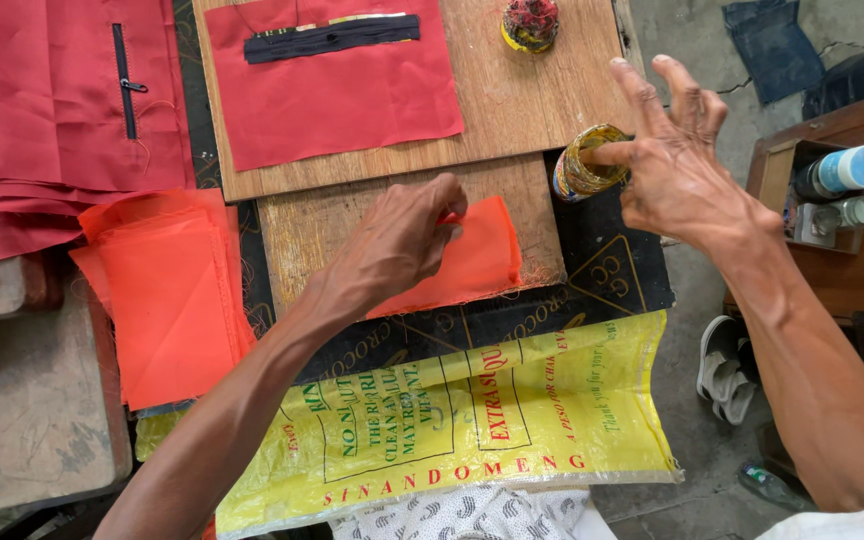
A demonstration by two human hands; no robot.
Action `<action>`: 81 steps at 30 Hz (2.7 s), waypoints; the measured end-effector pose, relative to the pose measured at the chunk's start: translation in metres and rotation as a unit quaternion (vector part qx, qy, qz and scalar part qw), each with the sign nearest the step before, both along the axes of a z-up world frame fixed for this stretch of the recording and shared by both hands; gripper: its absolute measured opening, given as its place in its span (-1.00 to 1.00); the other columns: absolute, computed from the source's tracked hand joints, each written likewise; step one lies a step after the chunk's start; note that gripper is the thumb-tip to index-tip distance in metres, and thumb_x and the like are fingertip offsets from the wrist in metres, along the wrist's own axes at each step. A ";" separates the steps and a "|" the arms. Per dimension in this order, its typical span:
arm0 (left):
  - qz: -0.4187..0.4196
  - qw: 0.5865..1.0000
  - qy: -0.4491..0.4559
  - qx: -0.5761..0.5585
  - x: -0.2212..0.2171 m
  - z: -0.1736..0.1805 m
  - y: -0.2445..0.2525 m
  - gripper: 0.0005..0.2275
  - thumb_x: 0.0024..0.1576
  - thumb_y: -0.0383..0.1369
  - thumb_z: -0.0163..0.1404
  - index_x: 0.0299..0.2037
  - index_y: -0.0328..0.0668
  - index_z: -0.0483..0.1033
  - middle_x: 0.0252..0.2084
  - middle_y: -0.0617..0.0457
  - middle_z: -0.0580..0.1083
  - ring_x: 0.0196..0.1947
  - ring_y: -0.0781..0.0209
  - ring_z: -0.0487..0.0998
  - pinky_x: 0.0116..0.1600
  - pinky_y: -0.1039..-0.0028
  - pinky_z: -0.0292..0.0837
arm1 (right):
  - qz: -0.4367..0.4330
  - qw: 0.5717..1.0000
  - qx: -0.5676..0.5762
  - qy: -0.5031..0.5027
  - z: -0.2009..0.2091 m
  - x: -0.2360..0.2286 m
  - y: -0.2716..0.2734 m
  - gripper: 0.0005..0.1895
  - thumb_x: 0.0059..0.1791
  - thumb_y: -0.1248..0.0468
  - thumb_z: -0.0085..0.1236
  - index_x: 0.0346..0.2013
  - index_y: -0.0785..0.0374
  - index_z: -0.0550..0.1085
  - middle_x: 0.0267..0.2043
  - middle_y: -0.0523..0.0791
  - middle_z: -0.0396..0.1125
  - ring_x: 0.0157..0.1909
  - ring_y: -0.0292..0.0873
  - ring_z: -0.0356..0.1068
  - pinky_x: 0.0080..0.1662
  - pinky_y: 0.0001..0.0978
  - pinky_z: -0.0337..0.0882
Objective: The person assembles small fabric pouches by hand on a wooden workbench. They place a zipper onto a red fabric piece, then apply a yellow adhesive from a bottle to the edges of an orange fabric piece. The orange piece is pressed onto the red piece to bond them together, and the process is repeated for multiple pouches.
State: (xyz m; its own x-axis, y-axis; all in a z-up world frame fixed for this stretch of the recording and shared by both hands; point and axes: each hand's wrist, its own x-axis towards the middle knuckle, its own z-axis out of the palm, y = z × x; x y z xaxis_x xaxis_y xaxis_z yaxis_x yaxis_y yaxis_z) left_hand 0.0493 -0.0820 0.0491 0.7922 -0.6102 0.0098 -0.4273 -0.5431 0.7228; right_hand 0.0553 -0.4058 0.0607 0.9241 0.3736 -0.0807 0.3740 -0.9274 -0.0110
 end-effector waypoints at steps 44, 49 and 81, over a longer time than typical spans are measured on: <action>0.041 0.967 -0.022 -0.249 -0.042 0.014 -0.050 -0.43 0.06 -0.59 0.18 0.33 -0.16 0.35 0.37 -0.25 0.36 -0.15 0.15 0.71 -0.12 0.51 0.65 | -0.216 0.771 0.573 -0.174 -0.017 -0.127 -0.008 -0.55 0.06 0.66 -0.14 0.15 0.31 0.50 -0.01 -0.05 0.48 0.03 -0.26 0.50 0.11 -0.50 0.52; 0.147 0.976 0.010 -0.161 -0.031 -0.049 -0.047 -0.37 0.01 -0.55 0.23 0.34 -0.25 0.28 0.34 -0.32 0.31 -0.46 0.18 0.63 -0.33 0.49 0.69 | -0.255 0.777 0.564 -0.116 -0.046 -0.155 0.015 -0.55 0.02 0.63 -0.14 0.11 0.32 0.52 -0.03 -0.01 0.50 -0.07 -0.24 0.49 -0.03 -0.45 0.45; 0.128 0.979 -0.037 -0.154 -0.023 -0.047 -0.028 -0.38 -0.01 -0.57 0.22 0.32 -0.34 0.33 0.28 -0.40 0.37 -0.25 0.03 0.65 -0.16 0.38 0.64 | -0.166 0.957 0.120 0.203 -0.033 -0.171 0.150 0.15 -0.26 0.51 0.10 0.54 0.05 -0.19 -0.68 0.05 0.31 -0.63 0.04 0.34 -0.42 -0.04 0.39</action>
State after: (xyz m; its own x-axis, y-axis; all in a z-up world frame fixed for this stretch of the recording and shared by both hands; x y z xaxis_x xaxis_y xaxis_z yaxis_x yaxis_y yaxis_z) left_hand 0.0261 -0.1101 0.0018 0.9091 -0.3507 0.2249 -0.3624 -0.3996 0.8420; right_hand -0.1159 -0.2557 0.0274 0.9059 0.1170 -0.4070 -0.0221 -0.9467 -0.3212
